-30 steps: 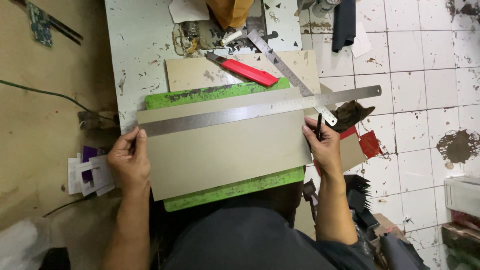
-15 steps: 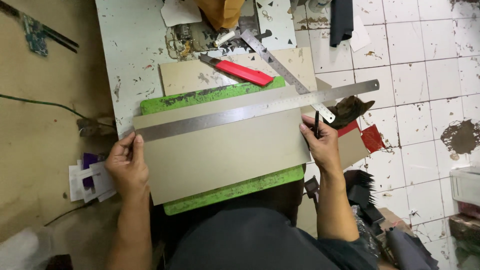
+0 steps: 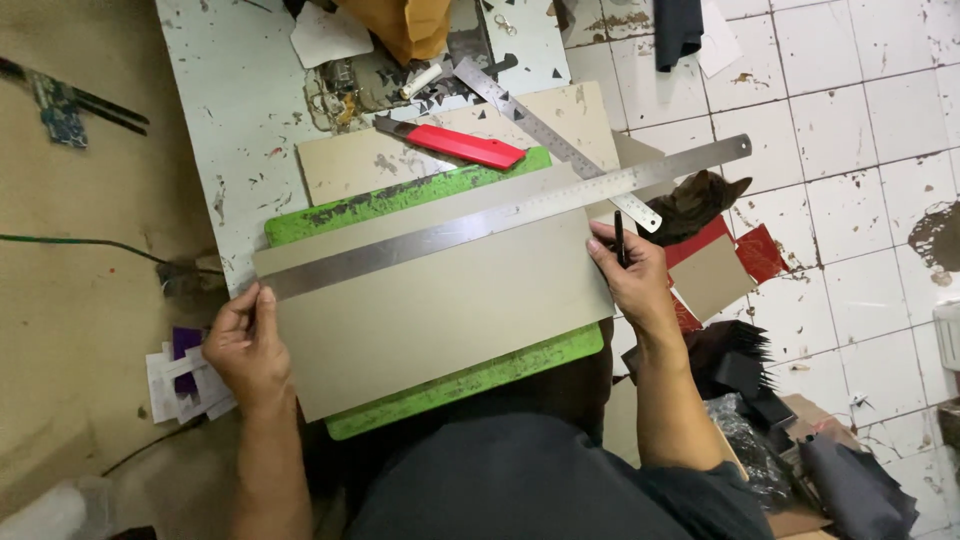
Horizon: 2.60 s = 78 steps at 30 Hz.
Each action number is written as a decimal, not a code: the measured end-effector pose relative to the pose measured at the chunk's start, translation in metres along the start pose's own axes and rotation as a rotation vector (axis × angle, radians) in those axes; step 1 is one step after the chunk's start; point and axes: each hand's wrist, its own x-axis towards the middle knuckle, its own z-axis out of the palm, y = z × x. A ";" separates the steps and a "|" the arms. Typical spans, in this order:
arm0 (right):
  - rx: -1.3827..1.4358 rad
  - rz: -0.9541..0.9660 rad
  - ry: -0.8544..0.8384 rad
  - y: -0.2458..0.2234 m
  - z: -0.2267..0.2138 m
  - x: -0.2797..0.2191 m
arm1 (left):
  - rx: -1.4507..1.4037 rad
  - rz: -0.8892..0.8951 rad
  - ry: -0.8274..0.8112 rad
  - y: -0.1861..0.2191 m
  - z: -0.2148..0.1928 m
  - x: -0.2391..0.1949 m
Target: Measure, mark, and cut a sheet of material using a ruler, pen, and utility knife
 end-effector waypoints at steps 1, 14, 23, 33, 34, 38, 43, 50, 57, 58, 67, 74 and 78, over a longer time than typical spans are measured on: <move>0.002 0.000 0.000 0.004 -0.001 0.001 | 0.001 0.001 0.000 0.000 0.000 0.000; -0.006 -0.013 -0.024 0.014 -0.005 0.004 | -0.007 -0.006 0.009 -0.001 -0.001 0.000; -0.023 -0.009 -0.029 0.010 -0.005 0.004 | 0.011 0.006 -0.002 0.007 0.000 -0.001; -0.041 -0.041 -0.030 0.010 -0.005 0.005 | 0.000 -0.005 -0.002 0.012 0.001 -0.001; -0.040 -0.041 -0.030 0.011 -0.005 0.005 | 0.000 -0.005 -0.002 0.012 0.001 -0.001; -0.029 -0.024 -0.023 0.014 -0.006 0.006 | -0.006 -0.013 0.006 0.010 0.002 0.000; -0.025 -0.020 -0.017 0.010 -0.004 0.004 | -0.025 -0.004 0.005 0.004 0.001 0.000; -0.038 -0.020 -0.007 0.004 -0.002 0.002 | -0.037 -0.008 0.000 -0.007 -0.001 0.001; -0.031 -0.019 0.000 0.007 -0.003 0.002 | -0.024 0.010 -0.002 0.002 0.001 0.000; -0.030 -0.019 -0.001 0.008 -0.003 0.002 | -0.024 0.010 -0.002 0.003 0.001 -0.001; 0.003 -0.006 -0.010 0.010 -0.004 0.004 | -0.025 -0.004 0.003 0.002 0.000 0.000; -0.004 -0.025 -0.033 0.010 -0.005 0.005 | 0.012 -0.014 0.008 0.001 -0.001 0.001; -0.007 -0.033 -0.033 -0.004 -0.004 0.001 | 0.021 -0.016 0.010 0.009 0.001 -0.001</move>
